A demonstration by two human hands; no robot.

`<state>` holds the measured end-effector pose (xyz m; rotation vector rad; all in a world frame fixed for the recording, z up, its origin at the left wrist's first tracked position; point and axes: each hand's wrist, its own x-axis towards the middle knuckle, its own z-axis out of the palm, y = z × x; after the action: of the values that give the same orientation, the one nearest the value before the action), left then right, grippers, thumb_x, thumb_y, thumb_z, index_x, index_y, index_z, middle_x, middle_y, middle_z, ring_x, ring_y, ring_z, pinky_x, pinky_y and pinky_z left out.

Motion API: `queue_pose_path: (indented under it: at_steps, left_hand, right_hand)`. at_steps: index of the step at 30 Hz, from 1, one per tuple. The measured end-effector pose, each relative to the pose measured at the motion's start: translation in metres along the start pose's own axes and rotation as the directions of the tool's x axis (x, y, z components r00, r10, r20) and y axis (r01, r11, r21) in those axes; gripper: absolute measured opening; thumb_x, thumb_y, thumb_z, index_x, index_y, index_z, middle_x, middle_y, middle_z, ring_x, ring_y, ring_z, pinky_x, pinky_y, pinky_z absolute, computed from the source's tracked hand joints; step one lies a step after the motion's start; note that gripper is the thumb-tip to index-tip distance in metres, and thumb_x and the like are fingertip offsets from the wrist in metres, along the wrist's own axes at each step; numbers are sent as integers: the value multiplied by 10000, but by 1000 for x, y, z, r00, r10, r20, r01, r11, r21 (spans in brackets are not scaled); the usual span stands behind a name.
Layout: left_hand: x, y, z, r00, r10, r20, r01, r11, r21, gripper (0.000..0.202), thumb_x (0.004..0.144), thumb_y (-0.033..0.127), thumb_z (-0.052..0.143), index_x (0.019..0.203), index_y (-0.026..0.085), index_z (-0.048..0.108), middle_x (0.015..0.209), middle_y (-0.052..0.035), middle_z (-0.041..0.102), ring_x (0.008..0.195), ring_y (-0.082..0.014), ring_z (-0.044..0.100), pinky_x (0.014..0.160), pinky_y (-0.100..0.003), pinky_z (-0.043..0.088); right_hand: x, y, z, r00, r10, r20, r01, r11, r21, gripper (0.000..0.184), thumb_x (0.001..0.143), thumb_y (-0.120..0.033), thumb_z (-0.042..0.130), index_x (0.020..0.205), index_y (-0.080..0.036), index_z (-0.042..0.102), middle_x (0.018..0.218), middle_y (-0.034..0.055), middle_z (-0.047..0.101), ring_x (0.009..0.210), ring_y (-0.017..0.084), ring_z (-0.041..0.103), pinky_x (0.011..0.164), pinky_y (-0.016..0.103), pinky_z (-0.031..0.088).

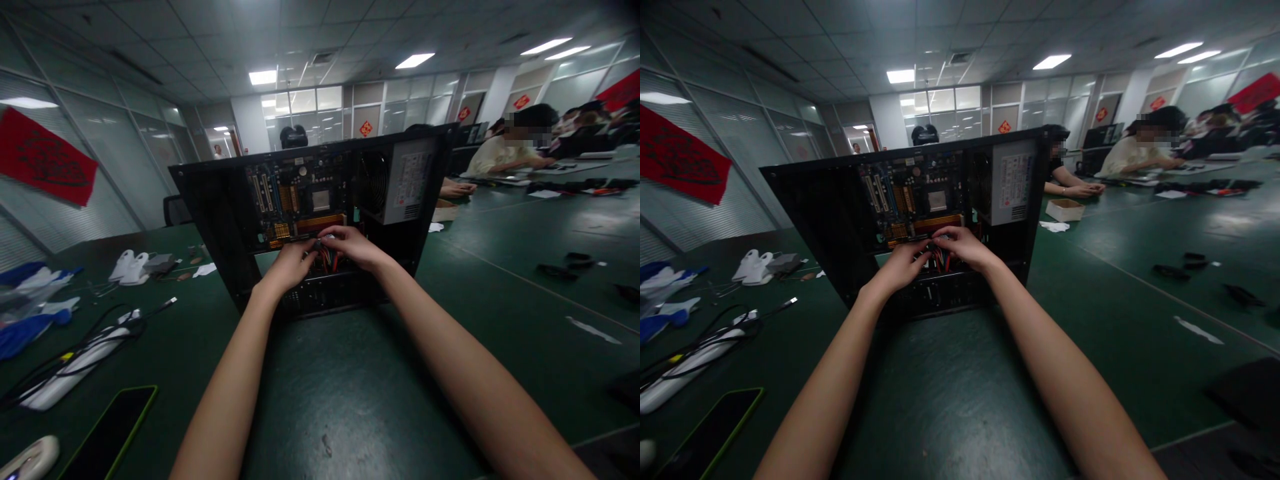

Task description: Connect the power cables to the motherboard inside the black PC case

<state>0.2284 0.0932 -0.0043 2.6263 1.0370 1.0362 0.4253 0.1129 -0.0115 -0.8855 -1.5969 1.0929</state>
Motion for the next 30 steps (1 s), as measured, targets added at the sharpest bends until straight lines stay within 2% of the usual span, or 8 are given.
queue_pose_path:
  at_steps: [6,12,16,23,26,30]
  left_hand:
    - [-1,5,3,1000,-19,4,18,983,182,355,970,213,506,1305,198,623,1340,-113,649,1291,-268,570,1093,-401,439]
    - [-2,13,2,999,-30,-19,34,965,259,549,941,137,503,1486,175,448,1430,-131,578,1313,-247,554,1100,-389,445]
    - [-4,19,0,998,-58,-22,62,951,303,526,956,181,508,1480,203,469,1398,-111,605,1274,-241,581,1068,-362,468]
    - [-4,19,2,971,-220,-91,238,879,412,480,998,253,445,1470,176,478,1384,-147,599,1221,-285,608,1004,-390,499]
    - [-3,14,3,966,-251,-62,256,884,391,483,1001,246,425,1474,155,466,1419,-162,561,1264,-282,577,1038,-382,476]
    - [-3,16,1,961,-267,-65,270,871,410,498,978,228,462,1473,171,473,1368,-155,578,1253,-277,578,1036,-362,475]
  right_hand:
    - [1,0,1,1000,-1,-9,1,1000,10,276,758,-359,757,957,-175,703,766,10,669,649,115,594,492,172,404]
    - [2,1,1,997,41,-69,-30,988,151,257,785,-334,748,1002,-207,694,826,3,700,686,125,639,581,214,504]
    - [3,2,1,996,55,-75,-41,983,178,269,775,-342,771,991,-204,689,858,17,723,720,143,677,621,245,540]
    - [6,2,-1,959,49,-279,23,968,249,270,829,-365,703,1045,-207,667,915,38,741,851,186,726,602,237,539]
    - [6,1,0,964,64,-256,1,969,245,236,850,-342,681,1035,-196,690,915,55,752,853,191,725,608,240,543]
    - [4,-3,3,978,75,-197,-35,979,200,183,898,-295,606,1004,-186,708,905,66,754,824,177,710,548,206,506]
